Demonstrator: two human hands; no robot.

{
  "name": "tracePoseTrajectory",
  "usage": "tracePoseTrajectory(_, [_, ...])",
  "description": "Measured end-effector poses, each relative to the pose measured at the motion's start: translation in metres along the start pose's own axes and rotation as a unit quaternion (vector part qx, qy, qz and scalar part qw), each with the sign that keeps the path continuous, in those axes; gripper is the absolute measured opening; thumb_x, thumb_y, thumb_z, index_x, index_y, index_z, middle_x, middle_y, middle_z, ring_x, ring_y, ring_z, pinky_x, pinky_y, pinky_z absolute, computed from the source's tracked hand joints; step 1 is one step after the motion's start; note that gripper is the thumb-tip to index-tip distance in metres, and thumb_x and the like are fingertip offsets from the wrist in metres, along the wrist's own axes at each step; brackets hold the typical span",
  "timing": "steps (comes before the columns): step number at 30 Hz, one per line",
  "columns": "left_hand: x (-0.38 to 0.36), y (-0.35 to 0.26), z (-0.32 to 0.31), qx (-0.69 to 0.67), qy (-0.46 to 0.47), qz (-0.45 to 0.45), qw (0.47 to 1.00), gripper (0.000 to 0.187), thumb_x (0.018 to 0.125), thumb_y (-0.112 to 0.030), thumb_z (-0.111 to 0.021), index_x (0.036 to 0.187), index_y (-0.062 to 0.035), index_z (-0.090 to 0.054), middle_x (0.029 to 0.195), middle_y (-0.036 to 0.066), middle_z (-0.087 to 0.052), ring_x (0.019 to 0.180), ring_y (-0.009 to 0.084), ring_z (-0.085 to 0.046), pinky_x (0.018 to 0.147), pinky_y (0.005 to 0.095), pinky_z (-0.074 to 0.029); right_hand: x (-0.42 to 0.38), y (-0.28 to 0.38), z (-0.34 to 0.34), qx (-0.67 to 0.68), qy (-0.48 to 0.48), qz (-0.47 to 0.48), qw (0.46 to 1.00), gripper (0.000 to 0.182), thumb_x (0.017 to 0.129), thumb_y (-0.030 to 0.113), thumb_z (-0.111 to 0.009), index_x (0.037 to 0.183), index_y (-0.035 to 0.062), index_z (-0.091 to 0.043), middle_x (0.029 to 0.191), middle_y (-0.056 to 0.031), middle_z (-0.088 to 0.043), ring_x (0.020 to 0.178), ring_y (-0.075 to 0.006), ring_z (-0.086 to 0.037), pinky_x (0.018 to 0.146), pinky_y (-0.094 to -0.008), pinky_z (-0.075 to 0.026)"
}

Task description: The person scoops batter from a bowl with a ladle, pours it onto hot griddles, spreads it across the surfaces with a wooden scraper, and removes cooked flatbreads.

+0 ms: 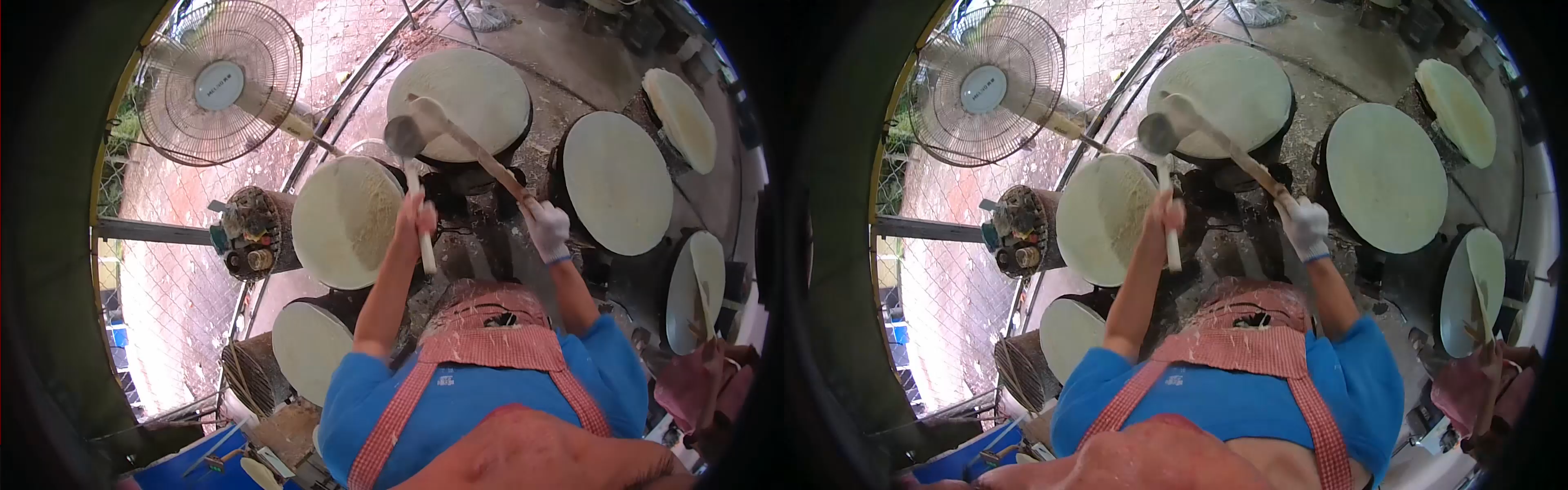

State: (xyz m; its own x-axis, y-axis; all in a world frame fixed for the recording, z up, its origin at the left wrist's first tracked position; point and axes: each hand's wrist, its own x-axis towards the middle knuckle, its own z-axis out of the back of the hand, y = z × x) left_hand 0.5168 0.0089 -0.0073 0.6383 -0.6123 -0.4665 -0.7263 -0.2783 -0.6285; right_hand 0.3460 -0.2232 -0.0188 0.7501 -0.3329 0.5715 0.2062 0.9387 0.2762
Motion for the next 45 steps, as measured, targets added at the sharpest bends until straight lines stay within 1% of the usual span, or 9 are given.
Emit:
tracePoseTrajectory(3, [-0.039,0.018,0.036,-0.265,-0.016,0.241,0.933,0.011,0.088,-0.032,-0.049,0.087,-0.0216,-0.049,0.048,-0.004,-0.027,0.035,0.0049,-0.028,0.028,0.0197,-0.022,-0.017,0.004,0.01,-0.009,0.023,0.049,0.998,0.023,0.068,0.02,-0.07,0.089,0.0157,-0.063,0.056,-0.0039,-0.048,0.044,-0.0221,-0.048,0.042,-0.0333,-0.037])
tracePoseTrajectory(7, [-0.073,0.007,-0.002,-0.47,0.043,0.272,0.839,0.016,0.089,-0.021,-0.049,0.103,-0.014,-0.051,0.056,-0.002,-0.032,0.036,0.004,-0.028,0.028,0.0176,-0.024,-0.032,0.014,0.016,0.08,-0.043,0.038,0.995,0.04,0.071,0.018,-0.069,0.109,0.0129,-0.056,0.059,-0.0064,-0.049,0.047,-0.023,-0.049,0.044,-0.035,-0.038])
tracePoseTrajectory(11, [-0.111,0.033,-0.012,-0.517,0.135,0.211,0.819,0.018,0.088,-0.019,-0.051,0.103,-0.0099,-0.052,0.055,-0.002,-0.031,0.036,0.0031,-0.029,0.028,0.0171,-0.026,-0.031,0.018,0.028,0.196,0.09,-0.033,0.976,0.037,0.075,0.018,-0.066,0.109,0.0059,-0.057,0.083,-0.0141,-0.063,0.07,-0.0278,-0.062,0.061,-0.0337,-0.048])
tracePoseTrajectory(12, [-0.119,0.043,-0.013,-0.504,0.11,0.185,0.837,0.02,0.087,-0.019,-0.052,0.105,-0.0127,-0.052,0.056,-0.003,-0.032,0.036,0.003,-0.029,0.027,0.0166,-0.026,-0.029,0.017,0.033,0.221,0.228,-0.169,0.933,0.035,0.078,0.023,-0.062,0.106,0.003,-0.058,0.092,-0.0161,-0.063,0.081,-0.0275,-0.063,0.07,-0.0329,-0.048])
tracePoseTrajectory(17, [-0.177,0.105,-0.015,-0.479,-0.014,0.11,0.871,0.031,0.084,-0.027,-0.056,0.07,-0.003,-0.042,0.05,-0.004,-0.029,0.034,0.0022,-0.026,0.026,0.016,-0.024,-0.014,0.009,0.028,0.243,0.302,-0.155,0.909,0.038,0.081,0.032,-0.057,0.106,0.004,-0.059,0.086,-0.017,-0.064,0.08,-0.0266,-0.062,0.071,-0.0331,-0.046])
tracePoseTrajectory(27, [-0.288,0.211,-0.006,-0.584,-0.134,0.017,0.801,0.014,0.088,-0.023,-0.05,0.08,-0.0117,-0.049,0.051,-0.002,-0.031,0.034,0.0046,-0.029,0.027,0.0183,-0.024,-0.039,-0.013,0.038,0.089,0.294,0.16,0.938,0.034,0.078,0.037,-0.058,0.1,0.0118,-0.061,0.066,-0.0138,-0.06,0.056,-0.0296,-0.059,0.051,-0.0396,-0.046])
tracePoseTrajectory(36, [-0.332,0.231,-0.005,-0.575,-0.154,-0.06,0.802,0.016,0.088,-0.021,-0.051,0.104,-0.0185,-0.052,0.053,-0.001,-0.033,0.034,0.0043,-0.027,0.027,0.0174,-0.024,-0.029,0.103,-0.043,0.134,0.292,0.354,0.878,0.036,0.067,0.038,-0.067,0.09,0.0125,-0.059,0.062,-0.0089,-0.06,0.053,-0.0275,-0.059,0.051,-0.0387,-0.047])
tracePoseTrajectory(42, [-0.354,0.243,0.037,-0.511,-0.159,-0.028,0.844,0.016,0.088,-0.022,-0.051,0.104,-0.0202,-0.051,0.055,-0.002,-0.033,0.036,0.0029,-0.028,0.028,0.016,-0.023,-0.002,0.203,-0.1,0.123,0.265,0.493,0.819,0.044,0.064,0.027,-0.067,0.105,0.016,-0.053,0.094,-0.0077,-0.054,0.073,-0.0239,-0.059,0.061,-0.0377,-0.045])
tracePoseTrajectory(45, [-0.366,0.235,0.046,-0.614,-0.134,0.04,0.777,0.015,0.089,-0.023,-0.05,0.104,-0.0209,-0.05,0.055,-0.002,-0.034,0.037,0.0032,-0.029,0.028,0.0163,-0.023,0.02,0.227,-0.12,0.146,0.3,0.531,0.779,0.038,0.065,0.025,-0.064,0.099,0.0116,-0.054,0.095,-0.0117,-0.056,0.069,-0.0289,-0.061,0.063,-0.0401,-0.048])
